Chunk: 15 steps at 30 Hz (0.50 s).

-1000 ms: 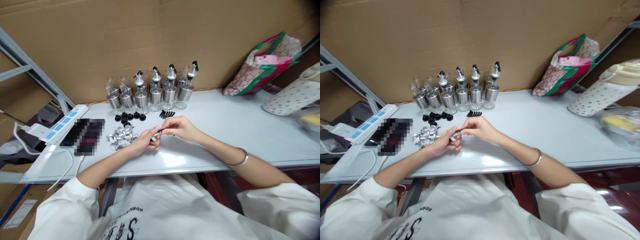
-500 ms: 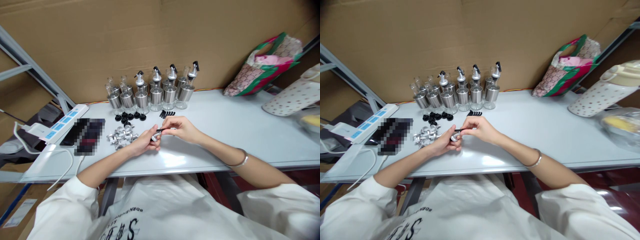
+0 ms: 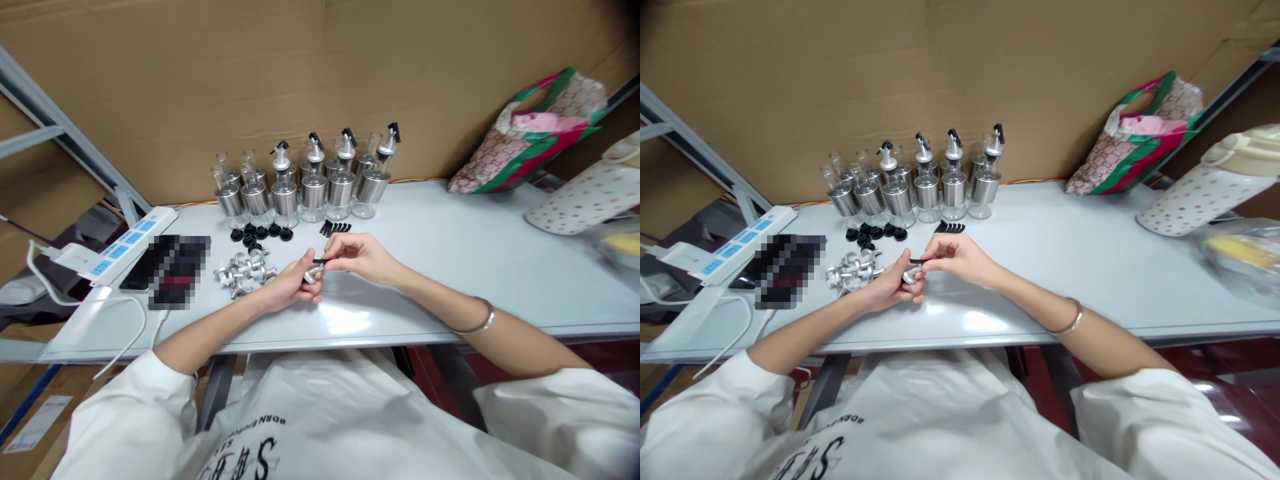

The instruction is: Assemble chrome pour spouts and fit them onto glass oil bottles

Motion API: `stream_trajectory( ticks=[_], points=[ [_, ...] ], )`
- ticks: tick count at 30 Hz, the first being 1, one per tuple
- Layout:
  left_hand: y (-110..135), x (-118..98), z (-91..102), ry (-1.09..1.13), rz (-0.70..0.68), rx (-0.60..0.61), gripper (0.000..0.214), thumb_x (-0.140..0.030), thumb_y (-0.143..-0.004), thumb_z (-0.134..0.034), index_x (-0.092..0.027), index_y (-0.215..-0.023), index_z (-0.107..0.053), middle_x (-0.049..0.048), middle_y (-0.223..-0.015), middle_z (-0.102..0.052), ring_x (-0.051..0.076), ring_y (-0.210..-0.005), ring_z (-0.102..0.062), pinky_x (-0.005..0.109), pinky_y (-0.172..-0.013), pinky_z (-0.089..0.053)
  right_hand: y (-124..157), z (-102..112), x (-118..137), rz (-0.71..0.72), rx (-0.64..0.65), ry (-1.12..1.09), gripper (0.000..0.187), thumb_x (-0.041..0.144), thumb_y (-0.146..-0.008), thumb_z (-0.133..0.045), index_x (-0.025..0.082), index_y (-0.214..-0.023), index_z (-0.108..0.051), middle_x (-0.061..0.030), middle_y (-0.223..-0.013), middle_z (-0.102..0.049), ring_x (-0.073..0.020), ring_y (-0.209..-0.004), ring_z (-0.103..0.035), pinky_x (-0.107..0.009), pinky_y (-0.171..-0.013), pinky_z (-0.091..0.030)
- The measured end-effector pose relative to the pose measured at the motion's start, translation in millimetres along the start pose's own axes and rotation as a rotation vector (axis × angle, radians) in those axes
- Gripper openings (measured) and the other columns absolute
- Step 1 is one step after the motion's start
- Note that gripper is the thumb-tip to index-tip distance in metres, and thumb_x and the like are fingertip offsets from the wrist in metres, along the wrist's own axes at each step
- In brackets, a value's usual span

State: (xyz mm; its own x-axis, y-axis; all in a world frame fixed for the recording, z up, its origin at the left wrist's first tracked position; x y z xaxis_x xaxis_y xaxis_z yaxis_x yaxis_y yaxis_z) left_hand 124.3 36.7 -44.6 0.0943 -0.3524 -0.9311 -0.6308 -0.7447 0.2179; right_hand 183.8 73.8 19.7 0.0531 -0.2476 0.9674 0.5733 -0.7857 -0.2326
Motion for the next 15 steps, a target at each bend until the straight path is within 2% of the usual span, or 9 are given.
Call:
stream_trajectory(
  ticks=[6, 12, 15],
  points=[
    [-0.7, -1.0, -1.6, 0.080, 0.019, -0.016, 0.060, -0.077, -0.075, -0.036, -0.018, -0.067, -0.039, -0.0141, -0.043, -0.023, 0.002, -0.034, -0.016, 0.019, -0.052, -0.044, 0.9, 5.8, 1.2, 0.033, -0.082, 0.001, 0.019, 0.026, -0.062, -0.078, 0.016, -0.069, -0.065, 0.0016, -0.069, -0.061, -0.0088, -0.062, -0.055, -0.025, -0.062, -0.046],
    [-0.5, 2.2, -3.7, 0.072, 0.037, 0.031, 0.058, -0.074, -0.079, -0.033, -0.018, -0.067, -0.039, -0.0144, -0.042, -0.022, 0.001, -0.033, -0.011, 0.021, -0.053, -0.044, -0.4, -1.7, -7.8, -0.040, -0.003, -0.063, 0.024, 0.032, -0.061, -0.080, 0.016, -0.071, -0.064, 0.0006, -0.068, -0.063, -0.0112, -0.064, -0.059, -0.027, -0.063, -0.049],
    [-0.1, 3.1, -4.5, 0.070, 0.038, 0.051, 0.056, -0.072, -0.081, -0.033, -0.018, -0.067, -0.039, -0.0143, -0.042, -0.022, 0.001, -0.033, -0.011, 0.022, -0.054, -0.044, -0.4, -3.5, -9.3, -0.033, 0.021, -0.093, 0.025, 0.030, -0.060, -0.081, 0.015, -0.071, -0.064, 0.0009, -0.068, -0.063, -0.0103, -0.063, -0.059, -0.026, -0.063, -0.048]
  ],
)
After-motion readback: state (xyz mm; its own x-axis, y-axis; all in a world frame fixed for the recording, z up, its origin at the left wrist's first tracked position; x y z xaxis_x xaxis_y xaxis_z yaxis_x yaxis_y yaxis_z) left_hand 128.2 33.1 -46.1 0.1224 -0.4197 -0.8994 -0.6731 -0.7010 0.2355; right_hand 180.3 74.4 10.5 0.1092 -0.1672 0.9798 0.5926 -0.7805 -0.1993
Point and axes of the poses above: each hand's wrist, its own y-axis away from the middle knuckle, its own z-axis out of the back of the hand, x = y × z, the point moved 10 cm from there along -y, towards the middle knuckle
